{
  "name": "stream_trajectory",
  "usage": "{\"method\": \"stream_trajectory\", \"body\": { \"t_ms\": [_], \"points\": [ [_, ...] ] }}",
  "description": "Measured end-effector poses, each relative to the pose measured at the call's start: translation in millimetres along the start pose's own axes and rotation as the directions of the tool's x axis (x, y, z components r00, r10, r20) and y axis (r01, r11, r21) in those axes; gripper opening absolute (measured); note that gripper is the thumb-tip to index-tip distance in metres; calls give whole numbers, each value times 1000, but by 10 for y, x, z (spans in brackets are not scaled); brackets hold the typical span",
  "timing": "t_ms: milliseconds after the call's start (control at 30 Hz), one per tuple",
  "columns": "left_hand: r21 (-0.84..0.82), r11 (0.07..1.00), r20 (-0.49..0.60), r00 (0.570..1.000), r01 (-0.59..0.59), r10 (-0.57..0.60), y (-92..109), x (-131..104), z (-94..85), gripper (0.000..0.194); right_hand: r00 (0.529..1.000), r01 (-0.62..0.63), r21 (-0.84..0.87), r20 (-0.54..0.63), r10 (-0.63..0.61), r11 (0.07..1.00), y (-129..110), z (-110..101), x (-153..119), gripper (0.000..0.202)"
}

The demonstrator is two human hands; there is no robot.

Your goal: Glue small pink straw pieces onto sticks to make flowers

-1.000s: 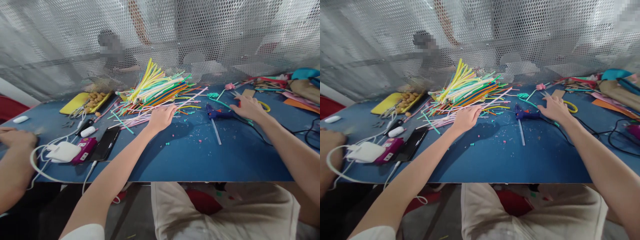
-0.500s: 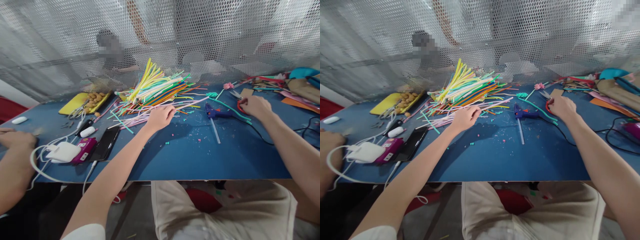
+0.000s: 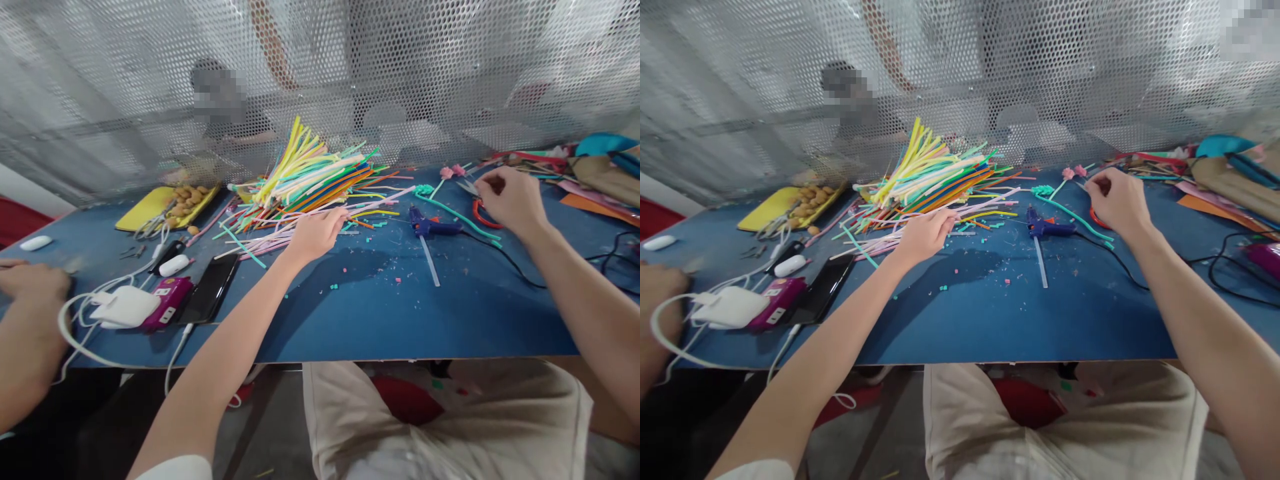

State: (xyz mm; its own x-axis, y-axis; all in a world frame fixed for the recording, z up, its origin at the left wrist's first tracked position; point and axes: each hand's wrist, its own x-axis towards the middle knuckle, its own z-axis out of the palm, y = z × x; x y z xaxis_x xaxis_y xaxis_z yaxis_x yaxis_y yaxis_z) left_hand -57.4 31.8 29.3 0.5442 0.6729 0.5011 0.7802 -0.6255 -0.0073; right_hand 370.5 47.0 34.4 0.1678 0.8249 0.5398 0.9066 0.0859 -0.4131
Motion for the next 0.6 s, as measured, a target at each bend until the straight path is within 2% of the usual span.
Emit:
{"method": "stream_trajectory", "body": {
  "t_ms": [133,233,300,367,467,600],
  "points": [
    [8,1000,-21,1000,-11,11,51,3,-21,35,983,172,103,-87,-164,980,-403,-61,-121,22],
    [0,1000,-42,999,-18,18,53,1,-3,36,943,332,193,-61,-326,923,-716,-98,-223,24],
    [-3,1000,-43,999,-26,26,44,0,8,36,902,421,263,-25,-430,868,-907,-100,-275,32],
    [-2,999,-37,999,-33,33,32,-1,12,37,842,519,265,2,-539,813,-1064,-75,-303,37],
    [0,1000,-24,1000,-18,18,24,1,0,36,779,611,204,15,-627,765,-1204,12,-305,26],
    [3,1000,-71,997,7,-7,56,-1,-47,35,775,623,191,-18,-632,758,-1221,157,-300,22]
  ]
}}
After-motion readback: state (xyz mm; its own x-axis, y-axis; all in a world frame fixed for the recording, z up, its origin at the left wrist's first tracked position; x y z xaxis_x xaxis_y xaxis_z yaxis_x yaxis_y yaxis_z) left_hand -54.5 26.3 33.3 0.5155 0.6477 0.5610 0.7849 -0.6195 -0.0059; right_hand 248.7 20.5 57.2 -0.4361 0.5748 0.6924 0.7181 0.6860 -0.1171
